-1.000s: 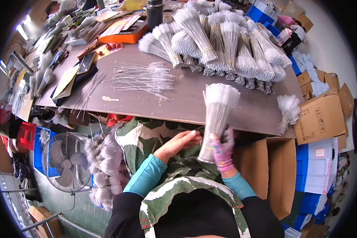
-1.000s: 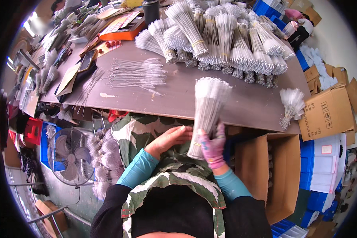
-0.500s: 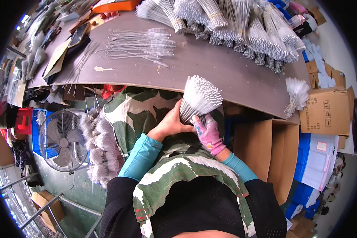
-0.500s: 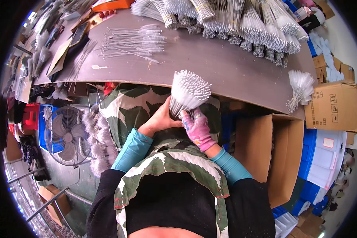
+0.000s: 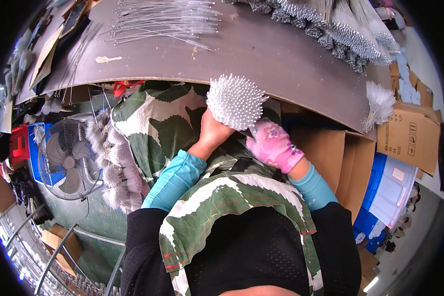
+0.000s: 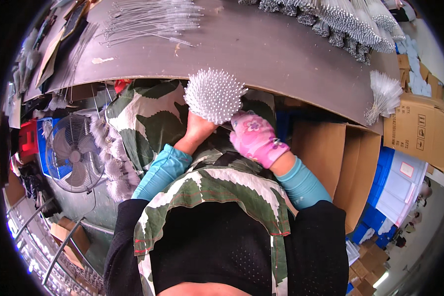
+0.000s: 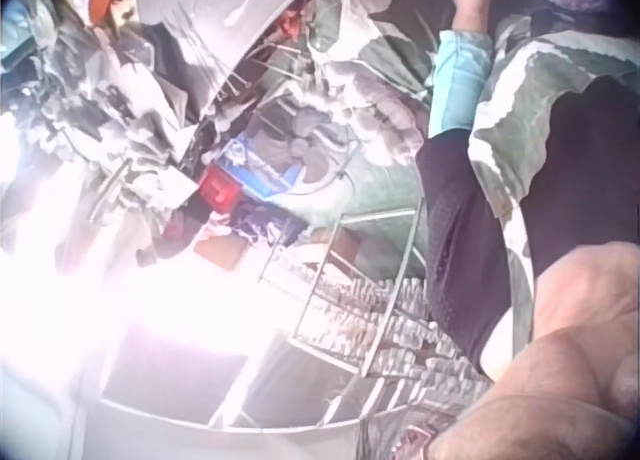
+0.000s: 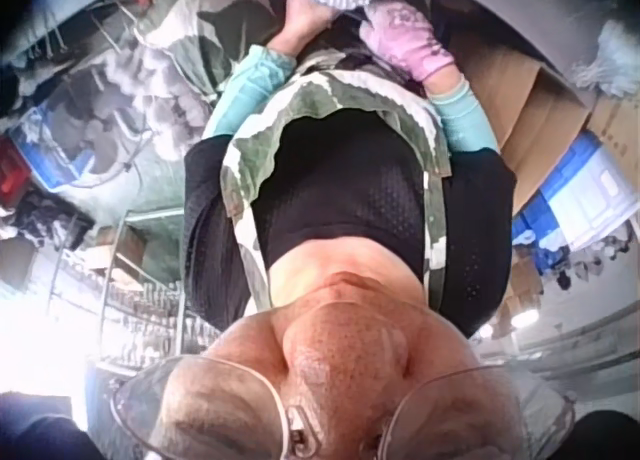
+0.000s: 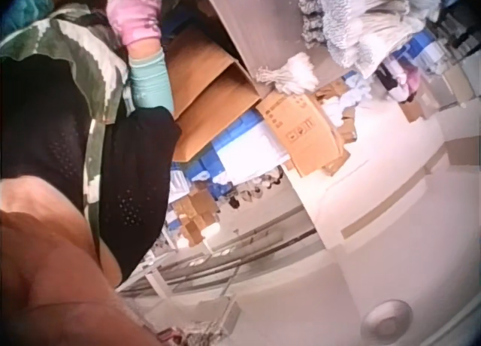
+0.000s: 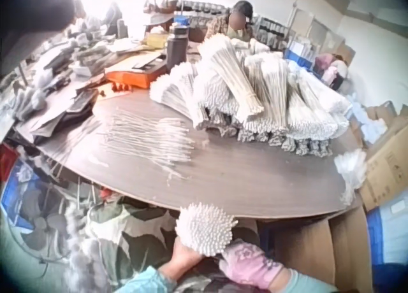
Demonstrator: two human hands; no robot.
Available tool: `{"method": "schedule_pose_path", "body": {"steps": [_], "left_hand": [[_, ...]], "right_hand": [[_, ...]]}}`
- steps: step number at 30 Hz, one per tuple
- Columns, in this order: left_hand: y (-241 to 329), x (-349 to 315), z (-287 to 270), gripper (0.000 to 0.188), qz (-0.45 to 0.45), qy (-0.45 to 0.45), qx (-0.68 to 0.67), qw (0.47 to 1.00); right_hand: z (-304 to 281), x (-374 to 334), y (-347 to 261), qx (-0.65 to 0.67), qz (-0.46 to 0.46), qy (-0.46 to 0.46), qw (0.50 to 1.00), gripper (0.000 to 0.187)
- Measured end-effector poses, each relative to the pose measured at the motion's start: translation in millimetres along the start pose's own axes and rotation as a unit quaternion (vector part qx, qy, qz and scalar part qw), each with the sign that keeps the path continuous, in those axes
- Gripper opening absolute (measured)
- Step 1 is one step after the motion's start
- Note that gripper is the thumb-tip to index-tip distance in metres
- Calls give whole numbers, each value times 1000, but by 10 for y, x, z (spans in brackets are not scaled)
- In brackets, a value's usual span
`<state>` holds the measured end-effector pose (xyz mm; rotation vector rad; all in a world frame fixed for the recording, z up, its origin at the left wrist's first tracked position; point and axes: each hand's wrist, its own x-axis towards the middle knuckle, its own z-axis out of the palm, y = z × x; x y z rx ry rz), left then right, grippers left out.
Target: Assembling, bundling, and trimming white plastic bristles for brushes.
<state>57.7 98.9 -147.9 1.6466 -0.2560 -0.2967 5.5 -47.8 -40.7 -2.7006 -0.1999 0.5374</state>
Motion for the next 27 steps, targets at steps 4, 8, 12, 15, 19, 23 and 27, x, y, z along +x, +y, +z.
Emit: {"method": "schedule_pose_path", "body": {"steps": [4,8,12,15,19,23,27], "left_hand": [[24,-17,-9,56,-28,-12,9,1000],[-24,-23,28,51,21,-23,3,1000],[41,-20,62,54,41,1,-30,999],[189,-49,34,58,-9,4,-68,998],[208,-102,-5,60,-52,8,-80,995],[269,-109,-33,61,-54,11,-64,996],[308,-111,-20,62,-102,19,-34,994]], "right_hand": [[-246,-69,214,112,-10,-44,993,30],[-569,-108,175,335,92,-100,932,35],[-622,-184,228,421,120,-127,890,36],[-510,-257,288,504,131,-153,840,50],[-353,-201,139,558,137,-185,797,60],[-316,-192,-32,559,109,-164,806,58],[-276,-163,-94,622,70,-92,774,42]]}}
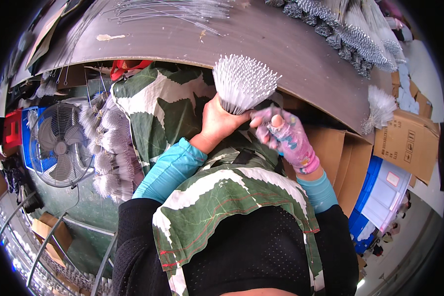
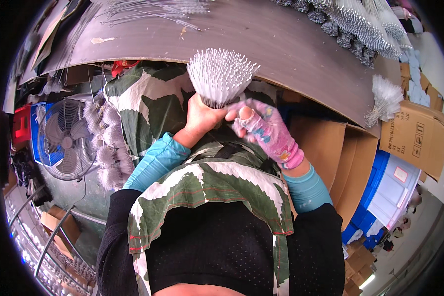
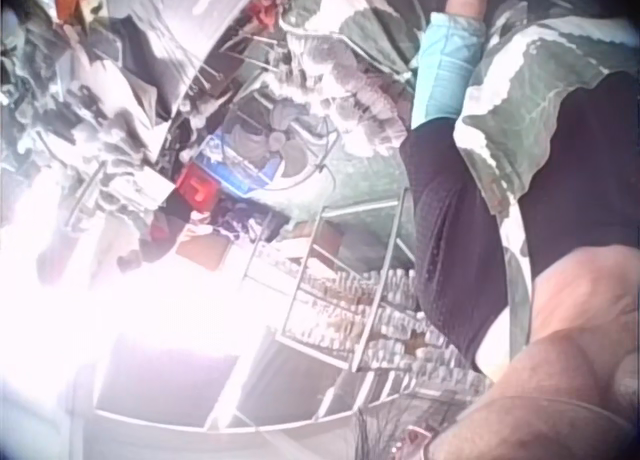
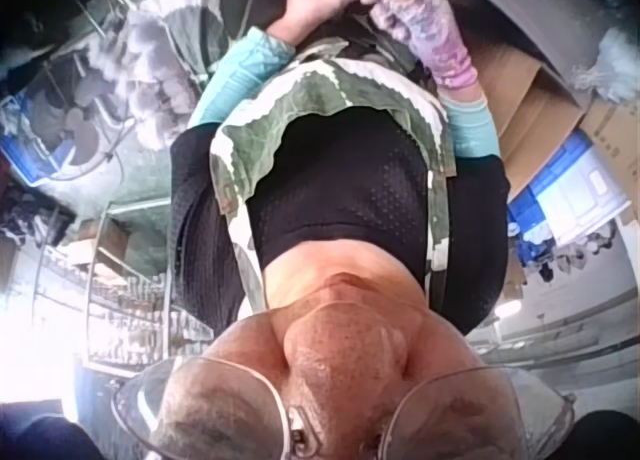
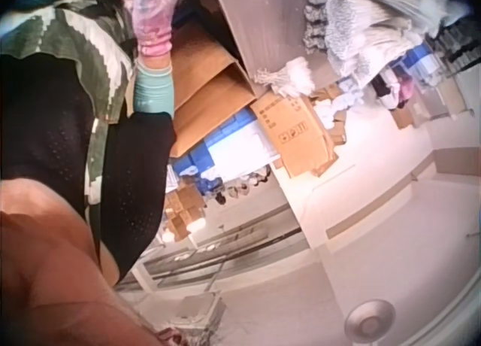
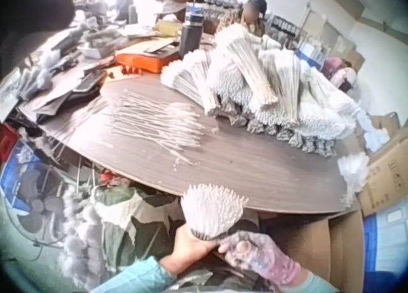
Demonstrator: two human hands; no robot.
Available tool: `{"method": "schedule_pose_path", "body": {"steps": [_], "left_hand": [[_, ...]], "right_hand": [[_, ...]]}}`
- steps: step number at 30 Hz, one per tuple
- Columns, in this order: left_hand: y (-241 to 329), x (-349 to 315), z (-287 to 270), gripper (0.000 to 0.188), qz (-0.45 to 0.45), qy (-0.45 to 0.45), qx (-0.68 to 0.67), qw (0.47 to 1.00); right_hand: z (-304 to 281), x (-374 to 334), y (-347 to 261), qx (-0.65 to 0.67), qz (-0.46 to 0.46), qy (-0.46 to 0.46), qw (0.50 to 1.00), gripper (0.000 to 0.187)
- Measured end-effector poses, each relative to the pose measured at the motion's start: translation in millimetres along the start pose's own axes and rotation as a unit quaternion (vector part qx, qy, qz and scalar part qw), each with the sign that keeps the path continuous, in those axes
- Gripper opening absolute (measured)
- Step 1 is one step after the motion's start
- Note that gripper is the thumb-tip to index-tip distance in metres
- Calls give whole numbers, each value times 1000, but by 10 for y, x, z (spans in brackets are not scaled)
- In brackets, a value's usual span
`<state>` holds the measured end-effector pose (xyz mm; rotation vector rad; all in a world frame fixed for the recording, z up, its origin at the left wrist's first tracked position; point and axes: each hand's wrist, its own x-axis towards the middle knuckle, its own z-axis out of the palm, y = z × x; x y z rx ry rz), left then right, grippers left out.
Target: Assembling, bundling, and trimming white plastic bristles for brushes.
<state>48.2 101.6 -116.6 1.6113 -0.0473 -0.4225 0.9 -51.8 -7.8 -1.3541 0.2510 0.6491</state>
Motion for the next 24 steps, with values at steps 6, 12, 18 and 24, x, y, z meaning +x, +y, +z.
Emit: {"method": "schedule_pose_path", "body": {"steps": [6,12,18,24], "left_hand": [[-7,-46,162,67,8,44,-4,999],[136,-81,144,79,9,24,71,997],[241,-126,76,69,32,-41,1,999],[218,-207,51,75,213,75,90,970]], "right_hand": [[160,123,-72,-193,-299,182,917,30],[-42,202,-116,-430,-371,204,797,32],[-130,206,-219,-310,-332,202,867,38],[-180,126,-148,-303,-344,203,865,36]]}}
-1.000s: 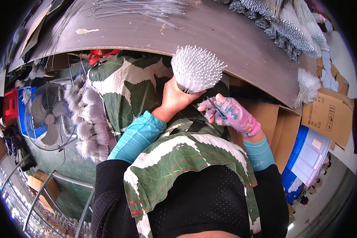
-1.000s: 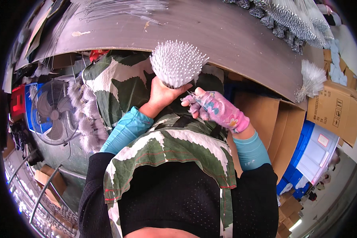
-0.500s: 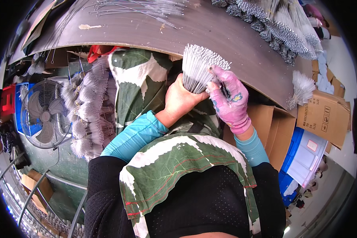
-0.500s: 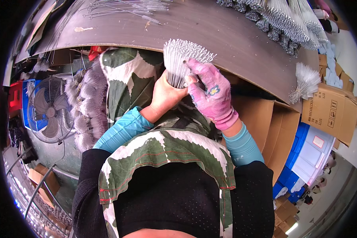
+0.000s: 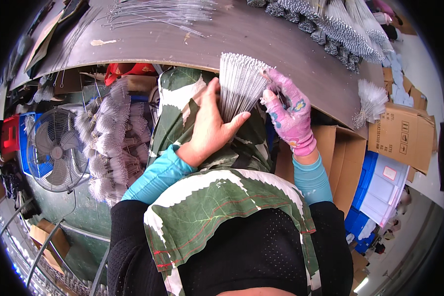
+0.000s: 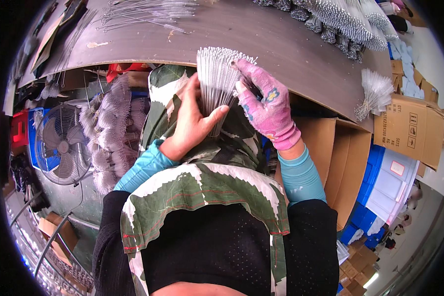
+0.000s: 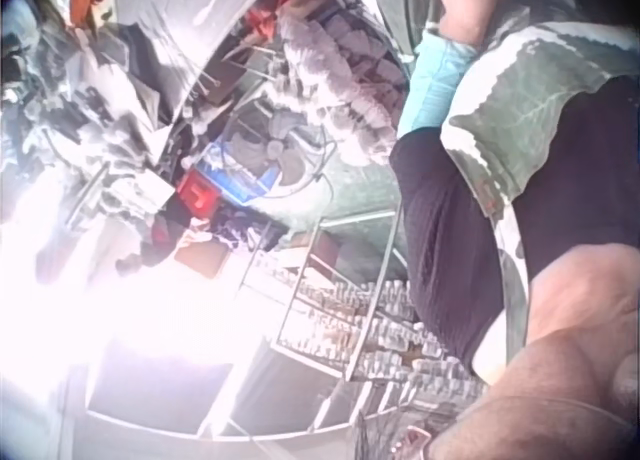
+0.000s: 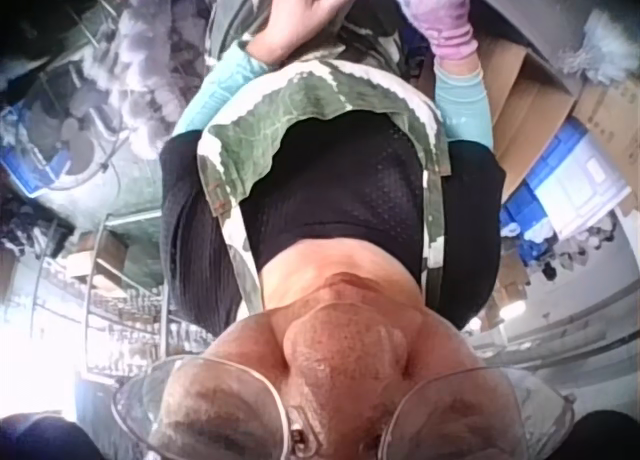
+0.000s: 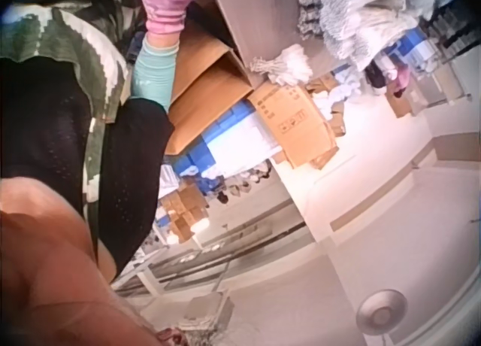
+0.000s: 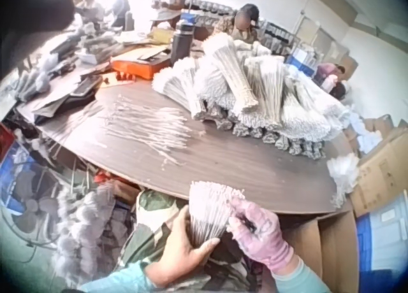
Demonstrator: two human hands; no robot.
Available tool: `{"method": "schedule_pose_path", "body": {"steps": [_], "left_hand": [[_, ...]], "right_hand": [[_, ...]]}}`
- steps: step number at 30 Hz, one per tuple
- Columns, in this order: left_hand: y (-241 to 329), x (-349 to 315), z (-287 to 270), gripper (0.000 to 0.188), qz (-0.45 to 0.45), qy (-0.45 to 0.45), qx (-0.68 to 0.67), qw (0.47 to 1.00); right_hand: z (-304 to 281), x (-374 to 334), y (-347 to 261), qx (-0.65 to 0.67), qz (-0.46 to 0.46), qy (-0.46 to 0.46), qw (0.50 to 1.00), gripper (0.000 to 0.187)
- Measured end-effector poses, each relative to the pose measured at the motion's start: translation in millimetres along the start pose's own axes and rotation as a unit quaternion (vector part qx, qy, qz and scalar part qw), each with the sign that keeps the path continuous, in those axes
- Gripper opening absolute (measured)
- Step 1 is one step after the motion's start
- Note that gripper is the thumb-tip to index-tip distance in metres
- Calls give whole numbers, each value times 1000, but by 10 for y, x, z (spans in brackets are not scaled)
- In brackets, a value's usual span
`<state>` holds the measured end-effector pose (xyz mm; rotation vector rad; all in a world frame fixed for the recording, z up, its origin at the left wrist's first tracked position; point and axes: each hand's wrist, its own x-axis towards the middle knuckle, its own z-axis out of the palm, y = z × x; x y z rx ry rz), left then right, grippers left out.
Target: Assembling, bundling, and trimming white plastic bristles for brushes.
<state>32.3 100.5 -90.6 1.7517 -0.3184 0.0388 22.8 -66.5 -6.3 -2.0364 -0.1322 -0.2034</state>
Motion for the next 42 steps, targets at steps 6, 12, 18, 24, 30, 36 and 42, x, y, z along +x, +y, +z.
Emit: {"method": "schedule_pose_path", "body": {"steps": [6,12,18,24,30,36,42], "left_hand": [[246,-10,-183,25,112,-27,19,993],[390,48,-137,19,45,-40,26,998],[434,41,-126,18,24,-82,75,994],[453,97,-108,15,58,-43,47,996],[521,186,-123,8,85,-45,79,992],[505,220,-100,7,100,-38,96,990],[391,227,-141,10,137,-3,124,983]], "right_hand": [[35,-56,-16,103,54,36,993,27],[18,-67,-75,87,10,50,995,23],[8,-132,-61,167,80,52,981,22],[26,-100,-83,162,84,52,982,23],[13,-30,-123,131,93,55,985,18],[43,-5,-139,106,94,54,988,15],[28,-34,-122,128,92,28,987,16]]}}
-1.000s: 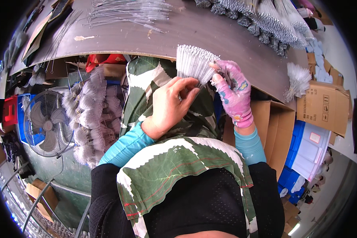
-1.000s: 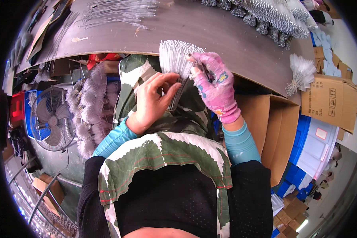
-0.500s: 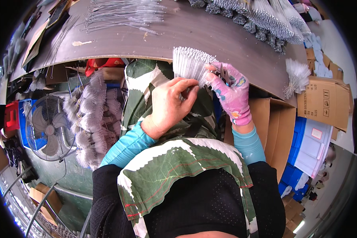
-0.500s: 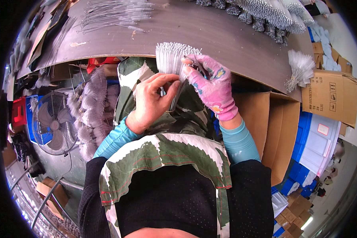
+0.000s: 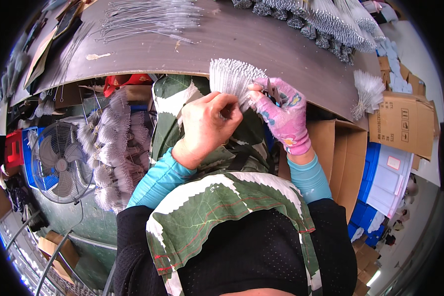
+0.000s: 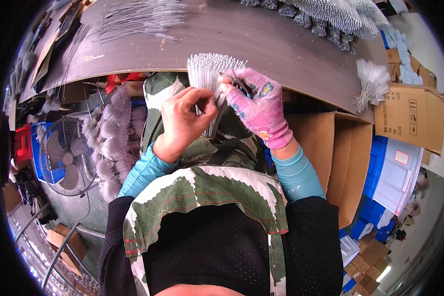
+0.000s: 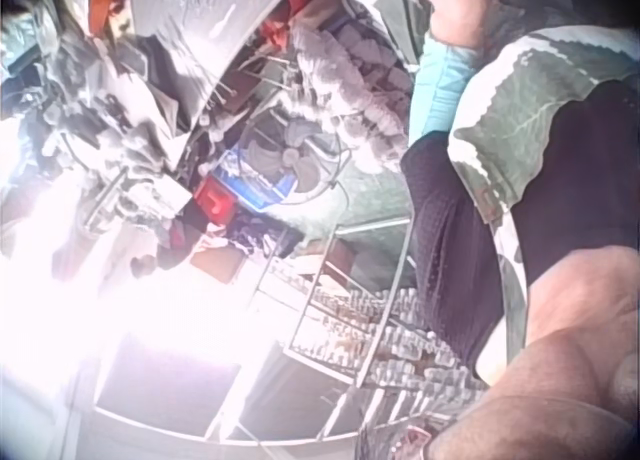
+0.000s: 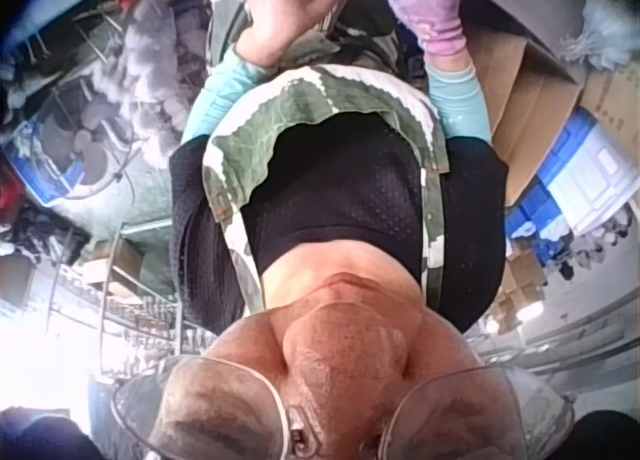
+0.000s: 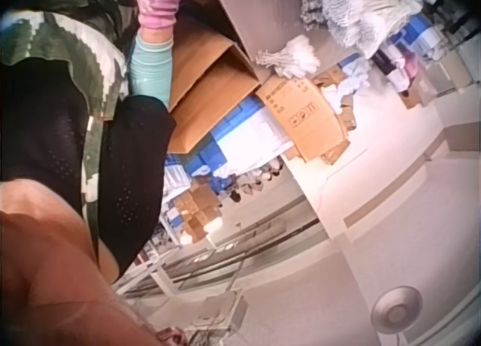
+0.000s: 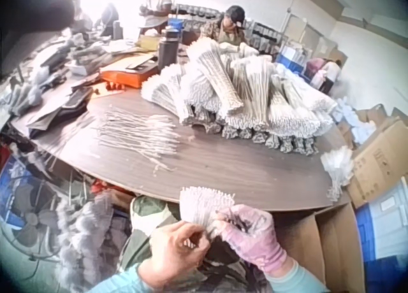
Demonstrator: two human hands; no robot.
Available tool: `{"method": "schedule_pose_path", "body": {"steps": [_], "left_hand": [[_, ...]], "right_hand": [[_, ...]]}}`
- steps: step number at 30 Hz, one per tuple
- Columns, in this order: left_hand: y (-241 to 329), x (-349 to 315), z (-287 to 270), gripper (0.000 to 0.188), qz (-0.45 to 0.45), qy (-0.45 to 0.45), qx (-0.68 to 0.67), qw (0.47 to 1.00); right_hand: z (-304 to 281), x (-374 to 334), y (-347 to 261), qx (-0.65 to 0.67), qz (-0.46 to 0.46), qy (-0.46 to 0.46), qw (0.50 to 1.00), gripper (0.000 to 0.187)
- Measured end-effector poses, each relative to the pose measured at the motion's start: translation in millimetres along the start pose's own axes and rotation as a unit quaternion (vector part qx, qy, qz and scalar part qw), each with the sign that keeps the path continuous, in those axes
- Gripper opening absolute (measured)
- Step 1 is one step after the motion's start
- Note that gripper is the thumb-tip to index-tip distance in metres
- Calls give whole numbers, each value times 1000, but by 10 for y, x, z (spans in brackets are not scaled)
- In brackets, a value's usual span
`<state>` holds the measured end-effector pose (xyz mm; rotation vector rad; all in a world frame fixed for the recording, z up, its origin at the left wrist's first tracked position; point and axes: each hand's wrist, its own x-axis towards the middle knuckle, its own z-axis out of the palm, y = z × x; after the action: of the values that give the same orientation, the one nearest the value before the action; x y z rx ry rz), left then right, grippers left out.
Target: Assembling, bundling, and trimming white plastic bristles for brushes.
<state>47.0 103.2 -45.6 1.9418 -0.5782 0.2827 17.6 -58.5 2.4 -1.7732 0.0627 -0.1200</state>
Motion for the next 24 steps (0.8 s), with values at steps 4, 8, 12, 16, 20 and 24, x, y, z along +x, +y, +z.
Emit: {"method": "schedule_pose_path", "body": {"steps": [4,8,12,16,20,24], "left_hand": [[-53,-40,-39,11,-17,-4,-3,1000],[-113,-98,-49,12,-37,5,-14,999],[-474,-47,-244,8,-79,102,21,991],[-446,-43,-433,10,-159,86,-132,975],[-110,-184,-218,13,-116,-93,-133,980],[-39,-285,-110,15,-69,-53,-125,988]], "right_hand": [[30,9,21,36,17,-31,999,19],[49,12,32,16,1,-48,999,18],[-42,-31,62,2,-7,-68,998,16],[-70,-35,82,68,1,-81,994,15],[-7,-24,26,93,41,-69,992,18],[42,-36,54,129,27,-23,991,20]]}}
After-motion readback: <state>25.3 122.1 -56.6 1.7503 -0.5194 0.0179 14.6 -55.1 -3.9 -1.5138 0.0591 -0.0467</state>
